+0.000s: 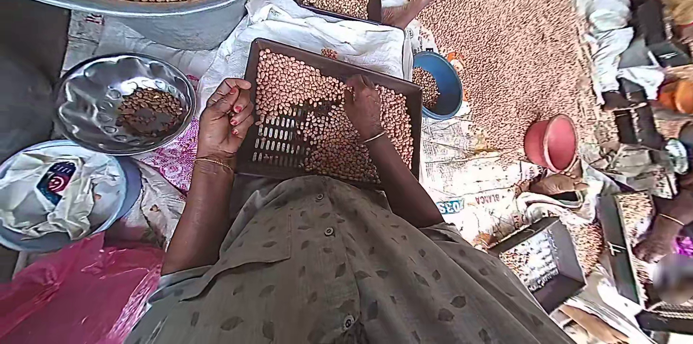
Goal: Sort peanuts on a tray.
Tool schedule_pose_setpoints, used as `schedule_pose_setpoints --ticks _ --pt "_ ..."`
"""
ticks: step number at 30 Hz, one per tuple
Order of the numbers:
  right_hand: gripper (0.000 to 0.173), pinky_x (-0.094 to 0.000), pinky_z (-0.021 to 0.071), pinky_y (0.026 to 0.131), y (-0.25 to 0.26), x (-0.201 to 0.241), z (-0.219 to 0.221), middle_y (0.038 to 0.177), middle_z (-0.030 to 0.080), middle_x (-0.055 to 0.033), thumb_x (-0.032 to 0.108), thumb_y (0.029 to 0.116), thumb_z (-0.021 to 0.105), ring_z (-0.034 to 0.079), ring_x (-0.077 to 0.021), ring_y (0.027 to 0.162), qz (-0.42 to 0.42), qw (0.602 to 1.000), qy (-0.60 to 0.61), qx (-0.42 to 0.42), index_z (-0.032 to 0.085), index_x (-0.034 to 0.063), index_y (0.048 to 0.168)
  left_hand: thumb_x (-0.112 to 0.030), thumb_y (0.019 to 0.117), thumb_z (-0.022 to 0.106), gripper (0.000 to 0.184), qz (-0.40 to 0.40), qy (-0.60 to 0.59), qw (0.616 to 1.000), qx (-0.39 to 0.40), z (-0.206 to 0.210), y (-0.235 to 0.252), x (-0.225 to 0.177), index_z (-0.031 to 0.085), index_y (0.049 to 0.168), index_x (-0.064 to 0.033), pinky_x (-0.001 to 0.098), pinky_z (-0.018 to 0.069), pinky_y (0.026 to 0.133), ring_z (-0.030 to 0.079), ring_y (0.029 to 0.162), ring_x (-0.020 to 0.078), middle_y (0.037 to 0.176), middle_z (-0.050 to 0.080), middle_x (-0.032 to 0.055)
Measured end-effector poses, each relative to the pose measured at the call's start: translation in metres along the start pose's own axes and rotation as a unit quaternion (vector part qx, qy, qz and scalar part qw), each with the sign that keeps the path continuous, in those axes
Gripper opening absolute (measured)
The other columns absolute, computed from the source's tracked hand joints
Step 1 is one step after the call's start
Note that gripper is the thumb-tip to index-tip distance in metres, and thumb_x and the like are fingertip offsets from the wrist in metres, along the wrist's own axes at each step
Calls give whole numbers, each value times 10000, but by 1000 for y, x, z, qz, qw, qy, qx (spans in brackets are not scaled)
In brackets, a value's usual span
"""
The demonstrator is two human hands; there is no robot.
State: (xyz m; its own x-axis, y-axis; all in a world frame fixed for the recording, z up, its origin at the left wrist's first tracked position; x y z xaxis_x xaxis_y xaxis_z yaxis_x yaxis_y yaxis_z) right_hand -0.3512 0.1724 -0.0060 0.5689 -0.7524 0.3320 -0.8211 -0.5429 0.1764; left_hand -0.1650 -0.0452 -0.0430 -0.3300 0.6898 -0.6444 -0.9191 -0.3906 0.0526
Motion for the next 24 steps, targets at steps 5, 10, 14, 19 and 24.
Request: schedule_pose_setpoints --ticks 5,10,14,19,24 --pt "406 -520 487 1054 12 57 59 1353 640 -197 -72 874 599 585 -387 1282 -163 977 120 67 684 2 1264 -133 1097 280 344 6 -5 1000 -19 -3 1 -1 624 1080 -137 99 346 399 415 452 -28 683 523 -93" --pt "415 -504 428 1128 0 73 69 1338 674 -165 -158 827 536 582 -308 1325 -287 902 238 219 761 0 1138 -137 1101 282 337 9 -19 1000 -20 -5 2 -1 618 1088 -130 99 348 401 417 455 -28 688 523 -90" --pt "263 -343 558 968 8 29 47 1210 706 -198 -95 927 475 685 -211 1127 -180 886 385 187 722 -81 1015 -125 1095 283 330 8 -40 999 -17 -4 2 -2 612 1071 -126 97 353 402 426 456 -29 685 529 -88" --pt "182 -313 597 842 15 -10 29 1117 690 -154 -24 972 576 698 -155 918 -40 918 386 89 667 -50 1128 -141 1108 278 338 -6 -55 998 -21 -2 2 -2 610 1049 -126 104 335 385 396 428 -24 631 489 -92" --pt "195 -330 604 729 -4 36 46 1044 671 -167 10 985 554 679 -165 786 -74 916 353 174 632 -59 1151 -163 1113 279 356 -12 -24 1000 -16 -1 1 -2 625 1040 -129 112 322 375 377 411 -20 588 460 -101"
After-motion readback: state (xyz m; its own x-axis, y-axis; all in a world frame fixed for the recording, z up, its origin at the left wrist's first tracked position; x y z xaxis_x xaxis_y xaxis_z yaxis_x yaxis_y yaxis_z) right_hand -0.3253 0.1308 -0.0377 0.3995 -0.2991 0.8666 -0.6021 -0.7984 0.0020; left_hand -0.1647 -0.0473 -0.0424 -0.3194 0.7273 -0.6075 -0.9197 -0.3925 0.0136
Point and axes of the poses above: each hand's wrist, its own y-axis towards the middle knuckle, its own z-axis out of the palm, x = y × z, the point moved 6 cm from there along y, towards the middle knuckle
